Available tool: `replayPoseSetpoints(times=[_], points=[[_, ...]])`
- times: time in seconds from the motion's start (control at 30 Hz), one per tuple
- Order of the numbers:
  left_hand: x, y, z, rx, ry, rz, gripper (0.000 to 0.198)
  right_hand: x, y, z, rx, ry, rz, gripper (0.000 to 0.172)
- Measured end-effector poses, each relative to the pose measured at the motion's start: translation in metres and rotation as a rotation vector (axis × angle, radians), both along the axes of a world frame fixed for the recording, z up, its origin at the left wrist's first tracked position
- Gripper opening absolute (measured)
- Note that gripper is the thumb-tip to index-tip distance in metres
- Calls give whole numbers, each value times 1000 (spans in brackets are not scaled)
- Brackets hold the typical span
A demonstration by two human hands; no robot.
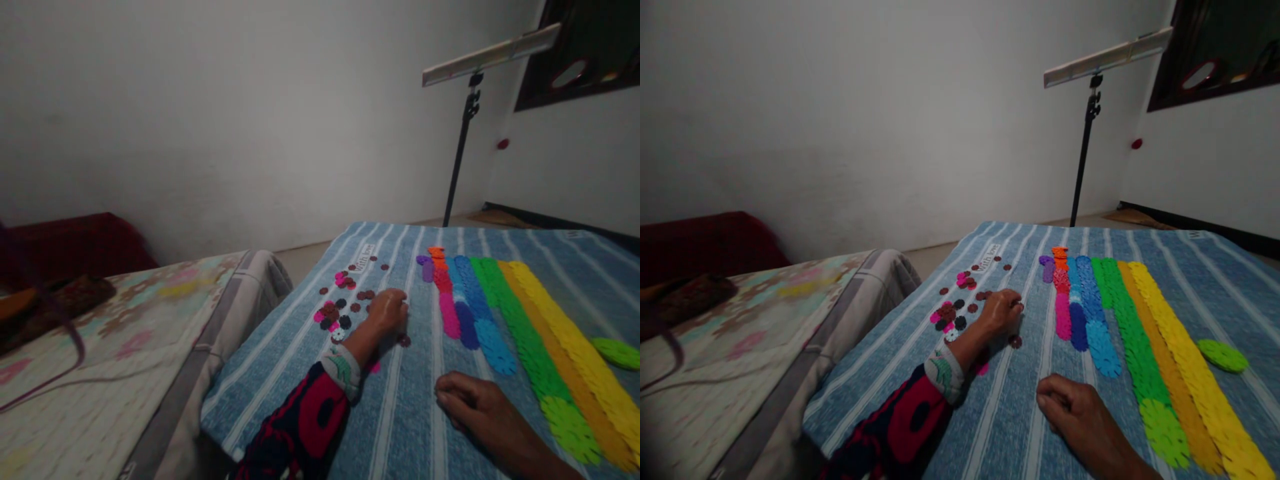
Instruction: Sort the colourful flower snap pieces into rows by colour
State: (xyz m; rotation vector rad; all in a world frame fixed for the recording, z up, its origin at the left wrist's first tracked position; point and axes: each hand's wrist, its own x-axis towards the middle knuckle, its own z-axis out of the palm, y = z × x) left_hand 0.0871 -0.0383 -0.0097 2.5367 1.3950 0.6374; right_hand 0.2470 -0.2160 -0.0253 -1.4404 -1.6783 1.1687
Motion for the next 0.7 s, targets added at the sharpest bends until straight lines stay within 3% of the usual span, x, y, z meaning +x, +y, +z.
replayPoseSetpoints(times=[0.17, 0.3, 0.5, 0.7], points=[[-47, 14, 22, -1, 177, 302, 24, 0, 1, -3, -25, 3, 14, 23], [-67, 22, 25, 27, 268, 406, 33, 0, 1, -3, -29, -27, 13, 25], [-64, 29, 10, 44, 294, 467, 49, 1, 1, -3, -63, -56, 21, 29], [-57, 26, 5, 61, 257, 310, 40, 4, 0, -9, -53, -61, 9, 32]])
